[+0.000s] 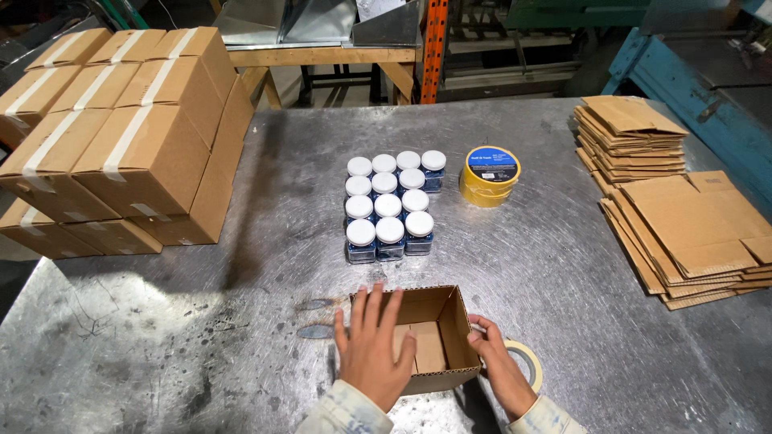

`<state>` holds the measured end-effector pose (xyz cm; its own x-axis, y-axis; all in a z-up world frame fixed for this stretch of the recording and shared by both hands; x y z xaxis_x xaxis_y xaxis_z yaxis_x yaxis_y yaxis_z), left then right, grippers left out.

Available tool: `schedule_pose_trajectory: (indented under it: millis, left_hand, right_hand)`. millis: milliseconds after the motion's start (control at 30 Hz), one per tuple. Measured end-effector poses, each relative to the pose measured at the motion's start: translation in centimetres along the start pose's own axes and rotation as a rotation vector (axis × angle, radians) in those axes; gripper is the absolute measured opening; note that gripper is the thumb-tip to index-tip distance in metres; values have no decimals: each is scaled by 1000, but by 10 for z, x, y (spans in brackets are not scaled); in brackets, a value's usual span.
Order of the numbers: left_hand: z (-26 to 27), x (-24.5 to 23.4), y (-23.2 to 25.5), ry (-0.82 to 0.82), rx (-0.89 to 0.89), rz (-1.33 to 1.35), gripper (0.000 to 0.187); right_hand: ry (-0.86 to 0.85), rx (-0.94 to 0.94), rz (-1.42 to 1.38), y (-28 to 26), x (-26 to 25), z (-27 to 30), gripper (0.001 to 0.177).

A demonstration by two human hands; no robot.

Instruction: The person assembles flat cardboard boxes on a metal table, places a roll of tape inside each, closes the flaps, and seals them with packing tape. The sealed boxes are then stacked on the table.

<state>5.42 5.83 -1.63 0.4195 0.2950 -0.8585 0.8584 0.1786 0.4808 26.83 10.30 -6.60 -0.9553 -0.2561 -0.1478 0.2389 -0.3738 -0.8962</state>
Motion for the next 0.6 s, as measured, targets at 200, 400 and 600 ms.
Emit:
schedule_pose_trajectory:
  millis: [200, 400, 600]
  left_hand:
    - [-14, 22, 2, -162, 43, -175, 75]
    - [2, 23, -4, 144, 149, -315, 82]
    - [1, 50, -23, 442, 210, -515, 56]
  right_hand:
    - [69, -205, 141, -34, -35, -73, 62]
    - [232, -504, 422, -49, -88, -242, 43]
    - [399, -501, 621, -84, -125, -348, 64]
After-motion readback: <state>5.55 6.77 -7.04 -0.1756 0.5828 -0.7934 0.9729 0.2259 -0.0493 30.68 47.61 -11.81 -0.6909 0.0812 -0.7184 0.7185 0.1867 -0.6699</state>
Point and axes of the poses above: each hand's wrist, its own z-axis away from the middle knuckle, its own x-axis out of the palm, y = z × x, the point moved 5 cm from there along -z, towards the middle knuckle, and after that the axes turned 8 degrees about -x, right-handed, at the moved point
